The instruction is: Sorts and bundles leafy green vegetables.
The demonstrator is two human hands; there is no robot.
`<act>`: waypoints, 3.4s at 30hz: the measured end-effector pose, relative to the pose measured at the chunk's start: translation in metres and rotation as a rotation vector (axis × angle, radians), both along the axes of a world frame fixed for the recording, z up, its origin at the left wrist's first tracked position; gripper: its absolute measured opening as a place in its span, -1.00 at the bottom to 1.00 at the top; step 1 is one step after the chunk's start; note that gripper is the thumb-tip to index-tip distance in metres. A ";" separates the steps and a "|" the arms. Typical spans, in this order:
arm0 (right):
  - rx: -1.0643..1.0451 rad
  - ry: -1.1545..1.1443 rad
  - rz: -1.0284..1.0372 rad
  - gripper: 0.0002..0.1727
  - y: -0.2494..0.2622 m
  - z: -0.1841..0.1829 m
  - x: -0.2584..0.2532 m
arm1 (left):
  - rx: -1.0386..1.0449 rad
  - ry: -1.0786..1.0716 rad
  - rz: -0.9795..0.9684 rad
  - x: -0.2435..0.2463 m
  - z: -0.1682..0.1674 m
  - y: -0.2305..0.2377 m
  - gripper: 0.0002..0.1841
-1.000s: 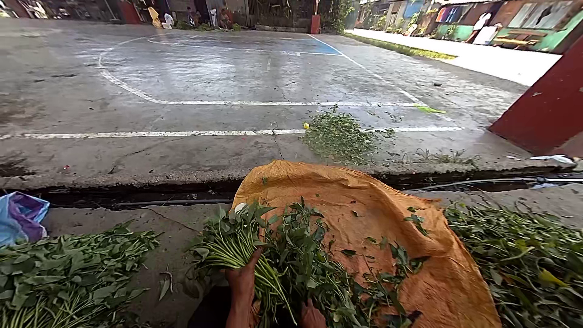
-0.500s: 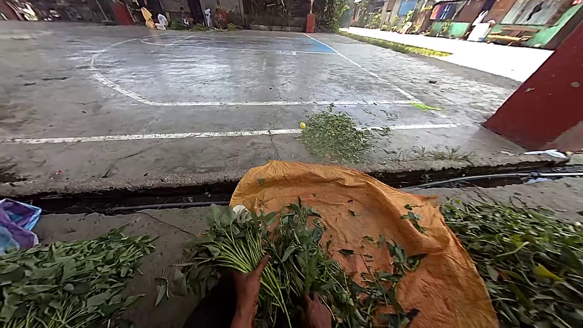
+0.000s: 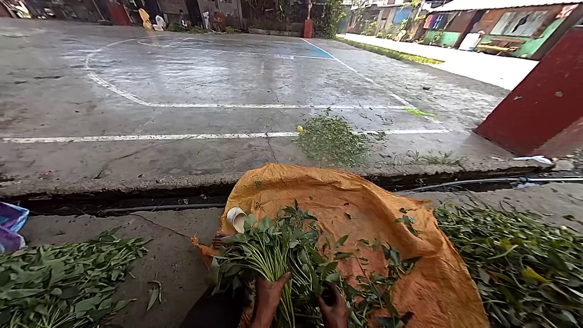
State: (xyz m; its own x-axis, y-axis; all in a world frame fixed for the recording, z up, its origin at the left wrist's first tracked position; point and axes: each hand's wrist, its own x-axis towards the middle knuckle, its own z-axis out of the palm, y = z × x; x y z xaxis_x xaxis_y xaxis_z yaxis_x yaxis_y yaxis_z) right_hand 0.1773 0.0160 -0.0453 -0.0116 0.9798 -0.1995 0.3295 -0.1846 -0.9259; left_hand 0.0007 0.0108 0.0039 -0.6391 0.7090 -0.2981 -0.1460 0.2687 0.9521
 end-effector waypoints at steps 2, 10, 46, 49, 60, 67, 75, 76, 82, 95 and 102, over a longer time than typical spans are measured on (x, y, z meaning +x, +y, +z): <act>0.061 -0.050 0.050 -0.51 -0.008 0.003 -0.008 | -0.028 0.014 -0.024 0.007 0.000 -0.001 -0.24; 0.307 -0.214 0.270 -0.58 -0.020 0.015 -0.034 | 0.095 -0.027 -0.001 0.015 -0.009 -0.001 -0.23; 0.137 -0.309 0.434 -0.49 0.007 0.035 -0.045 | 0.080 -0.047 -0.088 -0.002 0.000 0.003 -0.16; 0.162 -0.437 0.545 -0.56 0.000 0.033 -0.048 | 0.068 -0.068 -0.016 -0.007 0.005 0.002 -0.17; 0.027 -0.440 0.820 -0.47 -0.010 0.048 -0.047 | -0.123 -0.250 -0.126 -0.025 0.021 -0.003 -0.11; -0.090 -0.484 0.492 -0.48 -0.032 0.025 -0.016 | 0.060 -0.328 0.274 -0.047 0.024 0.003 -0.36; -0.288 -0.772 0.715 -0.44 0.054 -0.031 -0.034 | 0.016 -0.126 0.235 -0.057 0.020 0.003 -0.10; -0.349 -0.780 0.739 -0.46 0.061 -0.032 -0.039 | -0.006 -0.125 0.211 -0.052 0.018 0.005 -0.09; -0.192 -0.412 0.319 -0.55 0.052 0.002 -0.041 | -0.111 -0.107 0.101 -0.032 -0.002 0.013 -0.11; 0.162 -0.260 0.446 -0.56 -0.010 0.023 -0.035 | -0.130 -0.195 -0.079 -0.013 -0.013 0.006 -0.05; -0.082 -0.074 0.372 -0.52 -0.015 0.029 -0.040 | -0.120 -0.218 -0.238 -0.006 -0.002 0.004 -0.10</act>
State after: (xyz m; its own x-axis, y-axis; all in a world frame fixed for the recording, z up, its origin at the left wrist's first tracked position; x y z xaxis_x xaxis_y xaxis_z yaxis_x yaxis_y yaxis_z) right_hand 0.1374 0.0011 -0.0164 -0.3464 0.8919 -0.2908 0.4530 -0.1125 -0.8844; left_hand -0.0049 0.0146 0.0024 -0.3718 0.7822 -0.4998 -0.2626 0.4278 0.8649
